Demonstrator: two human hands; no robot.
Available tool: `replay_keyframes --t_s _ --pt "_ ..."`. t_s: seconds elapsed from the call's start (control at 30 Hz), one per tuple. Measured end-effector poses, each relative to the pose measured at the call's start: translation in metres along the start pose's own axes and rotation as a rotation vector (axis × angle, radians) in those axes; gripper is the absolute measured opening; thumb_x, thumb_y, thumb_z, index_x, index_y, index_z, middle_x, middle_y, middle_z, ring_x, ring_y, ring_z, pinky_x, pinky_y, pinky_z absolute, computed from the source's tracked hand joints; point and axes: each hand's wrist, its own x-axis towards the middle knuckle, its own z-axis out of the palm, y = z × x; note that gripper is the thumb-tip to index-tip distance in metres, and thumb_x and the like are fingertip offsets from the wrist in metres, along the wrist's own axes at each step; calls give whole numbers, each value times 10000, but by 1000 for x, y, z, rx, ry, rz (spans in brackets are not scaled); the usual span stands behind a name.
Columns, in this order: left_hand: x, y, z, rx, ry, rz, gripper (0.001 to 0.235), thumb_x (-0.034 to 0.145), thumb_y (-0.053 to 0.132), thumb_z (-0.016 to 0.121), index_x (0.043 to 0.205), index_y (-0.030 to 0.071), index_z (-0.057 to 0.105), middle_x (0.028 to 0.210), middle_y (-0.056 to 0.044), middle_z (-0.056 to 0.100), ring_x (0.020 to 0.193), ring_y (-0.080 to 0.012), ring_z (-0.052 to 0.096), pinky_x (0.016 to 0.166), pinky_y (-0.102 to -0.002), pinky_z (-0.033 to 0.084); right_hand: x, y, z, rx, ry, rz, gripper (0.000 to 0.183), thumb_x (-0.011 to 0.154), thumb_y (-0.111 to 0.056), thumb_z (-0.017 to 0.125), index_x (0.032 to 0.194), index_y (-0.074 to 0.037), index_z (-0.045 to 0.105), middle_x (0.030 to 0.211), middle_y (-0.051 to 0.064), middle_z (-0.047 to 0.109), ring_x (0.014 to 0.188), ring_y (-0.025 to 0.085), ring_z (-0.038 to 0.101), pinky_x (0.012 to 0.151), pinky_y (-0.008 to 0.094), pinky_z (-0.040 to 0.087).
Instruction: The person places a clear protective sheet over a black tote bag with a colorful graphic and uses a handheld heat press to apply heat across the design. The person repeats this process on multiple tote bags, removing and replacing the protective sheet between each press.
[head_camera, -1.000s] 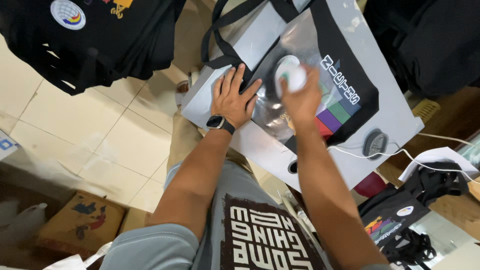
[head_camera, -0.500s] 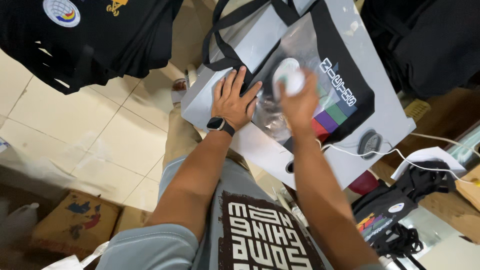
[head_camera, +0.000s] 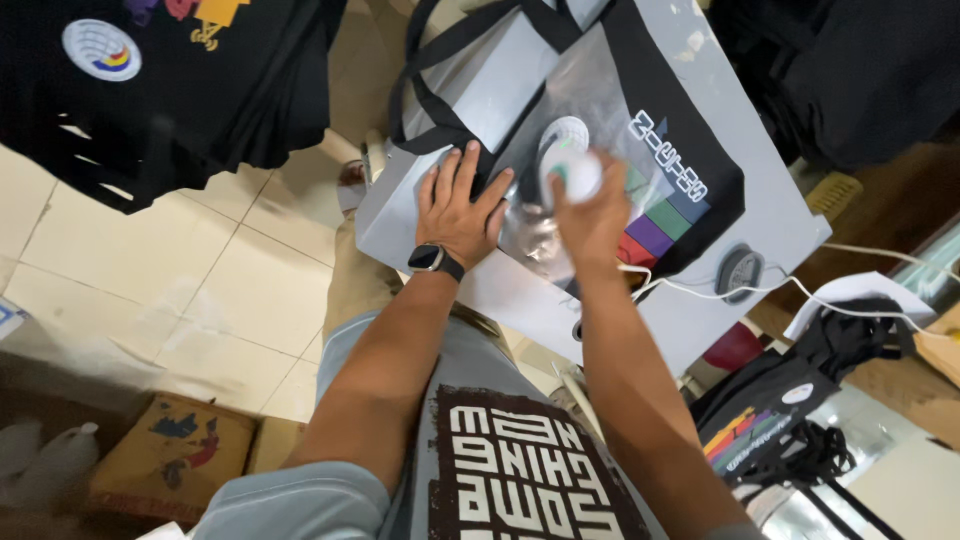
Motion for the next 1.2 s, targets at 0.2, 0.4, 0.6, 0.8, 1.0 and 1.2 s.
replay_keyframes --t_s 0.2,0.4,0.6,0.8,1.0,1.2 --pt "-4 0 -2 27 -28 -5 372 1059 453 510 1413 366 583 1606 -134 409 1474 -356 384 1156 -545 263 60 11 -18 -2 50 -36 559 798 -273 923 1226 -215 567 1120 105 744 1044 412 723 916 521 572" --pt "0 2 -2 10 24 -11 367 1062 453 488 1405 376 591 1595 -123 431 1461 -342 407 1148 -530 270 -36 -4 -6 38 -48 32 559 772 -264 909 1224 -162 597 1109 150 733 1067 432 700 904 538 557" --pt "-4 2 -1 45 4 3 370 1065 462 474 1404 373 594 1584 -124 437 1460 -344 400 1144 -531 279 22 29 -8 -39 73 -37 581 767 -218 937 1220 -116 588 1061 208 703 995 475 707 864 550 571" --pt "-1 2 -1 51 49 3 369 1058 478 462 1386 386 604 1568 -121 464 1439 -342 439 1135 -527 297 45 46 -3 -71 98 30 606 791 -337 927 1259 -182 575 1119 111 718 1035 395 721 918 509 561" --pt "3 1 -3 26 35 8 370 1057 462 496 1393 372 619 1589 -126 442 1441 -349 432 1140 -534 282 -40 4 -4 -18 -10 123 585 746 -362 918 1197 -172 597 1033 167 722 997 458 708 879 556 565" --pt "8 9 -17 57 20 26 357 1000 425 631 1343 340 681 1561 -140 460 1405 -369 474 1132 -545 334 42 28 -24 43 8 122 533 775 -336 899 1185 -228 576 1117 68 736 1010 342 728 888 451 553"
